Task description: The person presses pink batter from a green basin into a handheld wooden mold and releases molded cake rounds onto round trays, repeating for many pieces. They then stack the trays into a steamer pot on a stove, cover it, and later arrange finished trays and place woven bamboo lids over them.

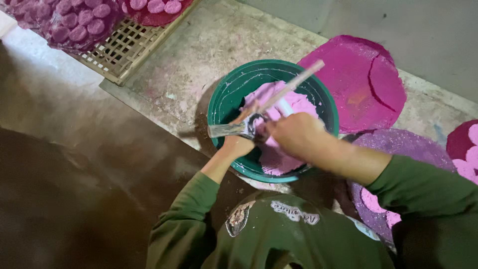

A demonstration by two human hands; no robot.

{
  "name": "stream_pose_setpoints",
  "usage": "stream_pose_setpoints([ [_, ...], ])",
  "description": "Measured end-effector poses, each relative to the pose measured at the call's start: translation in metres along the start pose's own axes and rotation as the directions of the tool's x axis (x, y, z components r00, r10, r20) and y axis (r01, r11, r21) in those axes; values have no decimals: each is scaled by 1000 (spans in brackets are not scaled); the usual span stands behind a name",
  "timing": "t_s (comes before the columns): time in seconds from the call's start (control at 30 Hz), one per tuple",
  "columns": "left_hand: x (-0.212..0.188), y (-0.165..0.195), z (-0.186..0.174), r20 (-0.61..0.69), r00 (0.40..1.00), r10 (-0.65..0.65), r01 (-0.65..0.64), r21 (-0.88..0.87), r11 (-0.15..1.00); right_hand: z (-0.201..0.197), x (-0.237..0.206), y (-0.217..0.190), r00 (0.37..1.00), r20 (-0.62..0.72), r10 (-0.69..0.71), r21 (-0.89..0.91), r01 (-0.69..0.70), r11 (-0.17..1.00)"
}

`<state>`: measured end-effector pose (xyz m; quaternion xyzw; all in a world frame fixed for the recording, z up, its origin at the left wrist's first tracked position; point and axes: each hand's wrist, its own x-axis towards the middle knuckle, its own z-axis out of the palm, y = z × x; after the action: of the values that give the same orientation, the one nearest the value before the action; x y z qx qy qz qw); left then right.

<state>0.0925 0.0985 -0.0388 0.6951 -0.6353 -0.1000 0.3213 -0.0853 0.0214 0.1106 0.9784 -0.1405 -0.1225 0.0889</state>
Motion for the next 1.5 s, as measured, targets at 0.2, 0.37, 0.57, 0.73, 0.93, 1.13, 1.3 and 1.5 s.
stream_pose_setpoints([
  [0.2,-19,-22,-14,33,996,-85,85,7,996,-54,-52,4,992,29,120,92,-122,988],
  [0.37,-8,-15,-17,15,993,115,-115,-15,993,-50,-49,14,991,-134,18,-31,-22,999],
  [0.57,-2,-2,-4,48,984,169,-162,-132,978,1,-22,-23,964,-258,-68,-68,52,996],
  [0.73,0,-25,-21,-44,995,-87,86,-26,996,-28,-56,0,984,-50,171,152,-162,975],
  [0.93,6,-17,-36,-432,900,59,-31,72,997,27,-35,-11,785,-480,391,705,80,704],
  [1.13,19,-14,-48,-400,915,49,80,299,951,111,-15,-21,827,-417,376,838,189,512],
  [1.3,22,-7,-43,-395,918,32,59,216,975,114,0,7,851,-158,500,912,-69,405],
  [1.5,29,-36,-38,-450,872,-194,207,-21,978,130,4,-13,917,-86,390,940,-55,336],
])
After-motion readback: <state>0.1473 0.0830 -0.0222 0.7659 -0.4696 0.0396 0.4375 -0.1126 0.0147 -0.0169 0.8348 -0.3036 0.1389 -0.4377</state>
